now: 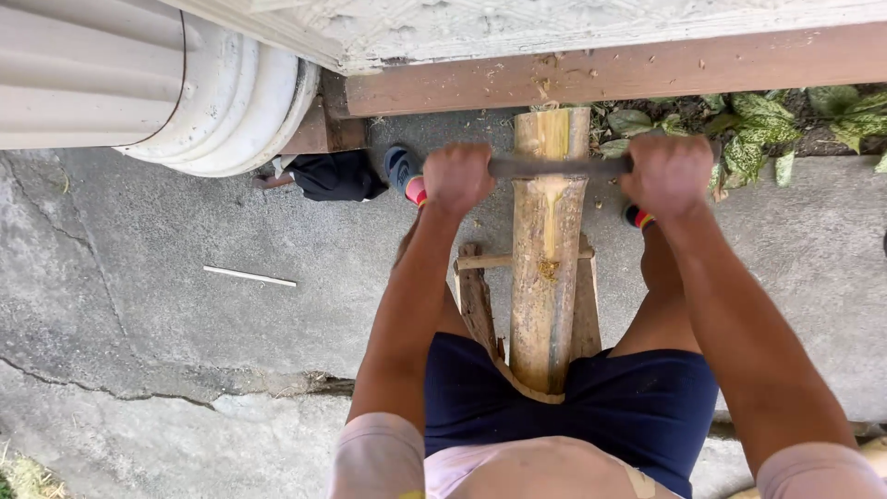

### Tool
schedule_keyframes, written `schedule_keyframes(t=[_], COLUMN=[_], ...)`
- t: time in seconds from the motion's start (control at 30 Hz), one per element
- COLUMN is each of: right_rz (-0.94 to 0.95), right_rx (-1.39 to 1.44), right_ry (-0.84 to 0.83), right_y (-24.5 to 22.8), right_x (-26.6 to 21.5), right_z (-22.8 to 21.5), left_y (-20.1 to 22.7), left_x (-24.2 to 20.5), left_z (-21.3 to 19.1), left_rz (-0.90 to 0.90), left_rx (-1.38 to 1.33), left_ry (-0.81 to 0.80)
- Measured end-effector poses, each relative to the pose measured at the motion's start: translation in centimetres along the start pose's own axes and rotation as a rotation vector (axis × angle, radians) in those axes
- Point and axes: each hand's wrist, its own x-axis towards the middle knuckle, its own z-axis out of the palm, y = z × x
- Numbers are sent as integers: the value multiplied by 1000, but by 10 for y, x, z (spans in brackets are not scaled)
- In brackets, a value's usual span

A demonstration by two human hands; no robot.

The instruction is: The person is using a two-handled drawknife or scraper to shave the outer layer of a bamboo pole while sitting on a wooden frame.

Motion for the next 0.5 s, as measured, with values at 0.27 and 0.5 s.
schedule_keyframes(t=[0.27,0.5], right_rz=[44,33], right_rx=[142,129], right_ry=[17,-17], right_y=[-55,-7], right_x=[-111,-55], right_z=[-24,23], left_y=[37,21], left_x=[-130,-48], left_z=[0,-12], left_rz=[49,37], left_rx=[-38,7], left_ry=[-12,19])
